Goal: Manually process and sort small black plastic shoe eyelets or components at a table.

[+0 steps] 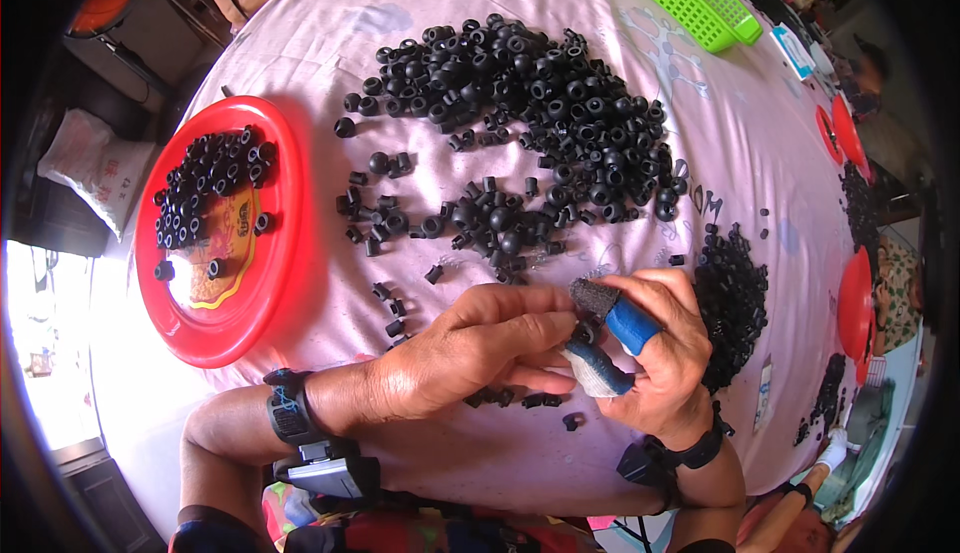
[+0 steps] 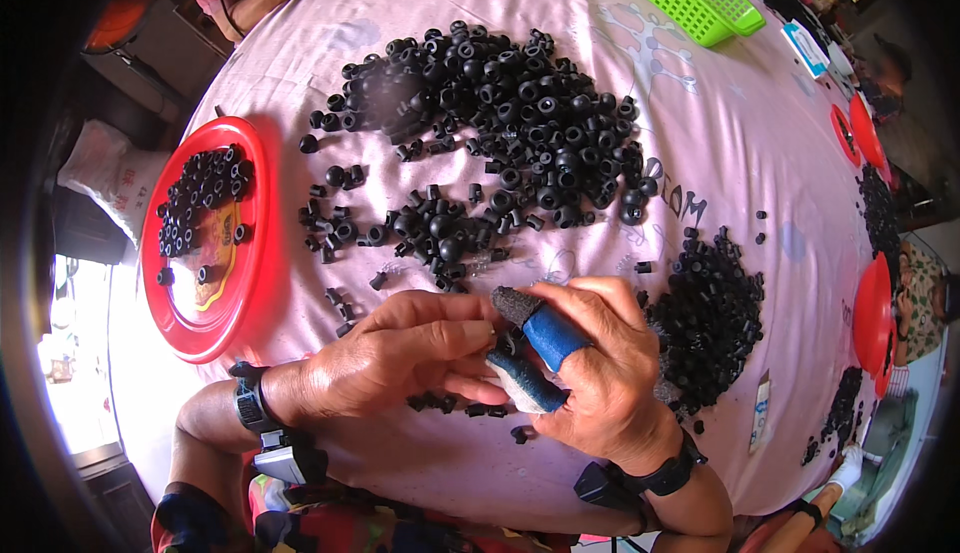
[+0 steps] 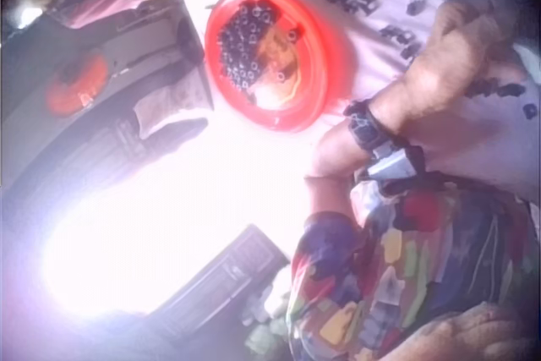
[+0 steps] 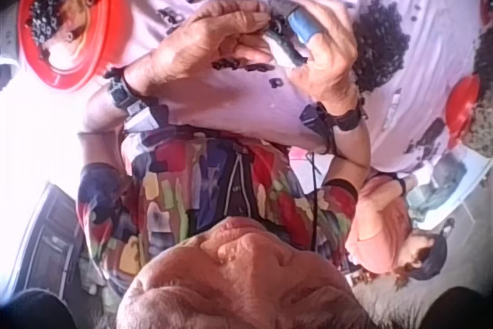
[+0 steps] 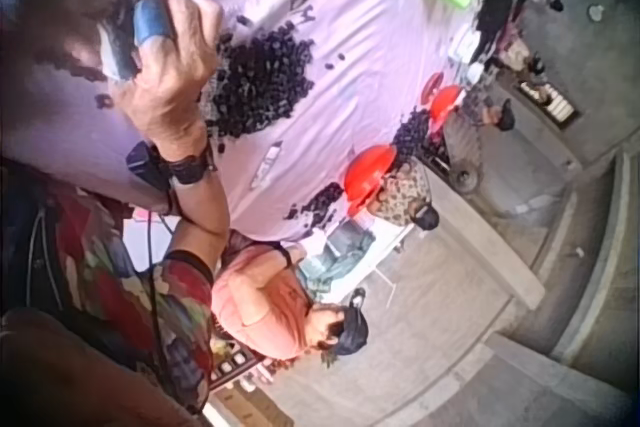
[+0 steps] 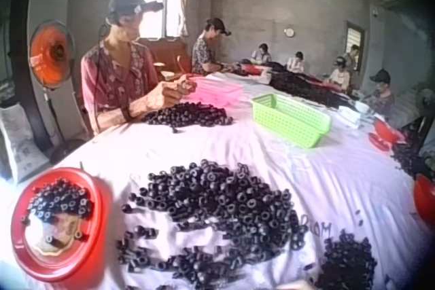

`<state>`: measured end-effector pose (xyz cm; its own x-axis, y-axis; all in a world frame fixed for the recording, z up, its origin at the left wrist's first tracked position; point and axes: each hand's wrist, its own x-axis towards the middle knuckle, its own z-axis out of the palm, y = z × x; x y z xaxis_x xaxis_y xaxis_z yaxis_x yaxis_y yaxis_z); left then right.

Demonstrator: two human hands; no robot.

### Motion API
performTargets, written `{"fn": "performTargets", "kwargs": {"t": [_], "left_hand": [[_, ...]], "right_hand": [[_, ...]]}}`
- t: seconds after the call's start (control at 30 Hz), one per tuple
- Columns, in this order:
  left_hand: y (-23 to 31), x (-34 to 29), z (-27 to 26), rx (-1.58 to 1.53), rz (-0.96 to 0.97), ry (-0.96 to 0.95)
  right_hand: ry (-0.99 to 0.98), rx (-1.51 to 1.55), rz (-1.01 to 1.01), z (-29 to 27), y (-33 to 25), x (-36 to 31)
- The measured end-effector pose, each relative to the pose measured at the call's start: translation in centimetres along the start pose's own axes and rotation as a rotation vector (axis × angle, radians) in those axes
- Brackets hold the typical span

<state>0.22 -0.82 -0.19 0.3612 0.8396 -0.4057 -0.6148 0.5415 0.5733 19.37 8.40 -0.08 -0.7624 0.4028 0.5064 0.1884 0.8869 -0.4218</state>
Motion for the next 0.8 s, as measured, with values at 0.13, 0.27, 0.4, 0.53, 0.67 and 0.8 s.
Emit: {"fn": "performTargets", "kwargs": {"t": [0.13, 0.27, 0.4, 0.53, 0.67, 0.8], "left_hand": [[-0.3, 0.0, -0.6, 0.11, -0.043, -0.069], [-0.1, 0.0, -0.5, 0.199, -0.018, -0.091], [-0.7, -0.2, -0.1, 0.208, 0.054, -0.044], [-1.1, 0.0, -0.2, 0.188, 0.051, -0.026], [-1.1, -0.1, 0.1, 0.318, 0.124, 0.035], [-1.3, -0.6, 0.4, 0.582, 0.223, 0.112]], "right_hand": [[-0.022, 0.026, -0.001, -0.2, 0.2, -0.2], [-0.057, 0.066, 0.004, -0.3, 0.2, -0.1], [-0.064, 0.077, -0.016, -0.4, 0.1, 0.0], [-0.075, 0.024, -0.035, -0.4, 0.0, 0.1], [-0.08, -0.041, -0.075, -0.5, -0.3, -0.1], [-0.07, -0.155, -0.078, -0.5, -1.1, -0.3]]}}
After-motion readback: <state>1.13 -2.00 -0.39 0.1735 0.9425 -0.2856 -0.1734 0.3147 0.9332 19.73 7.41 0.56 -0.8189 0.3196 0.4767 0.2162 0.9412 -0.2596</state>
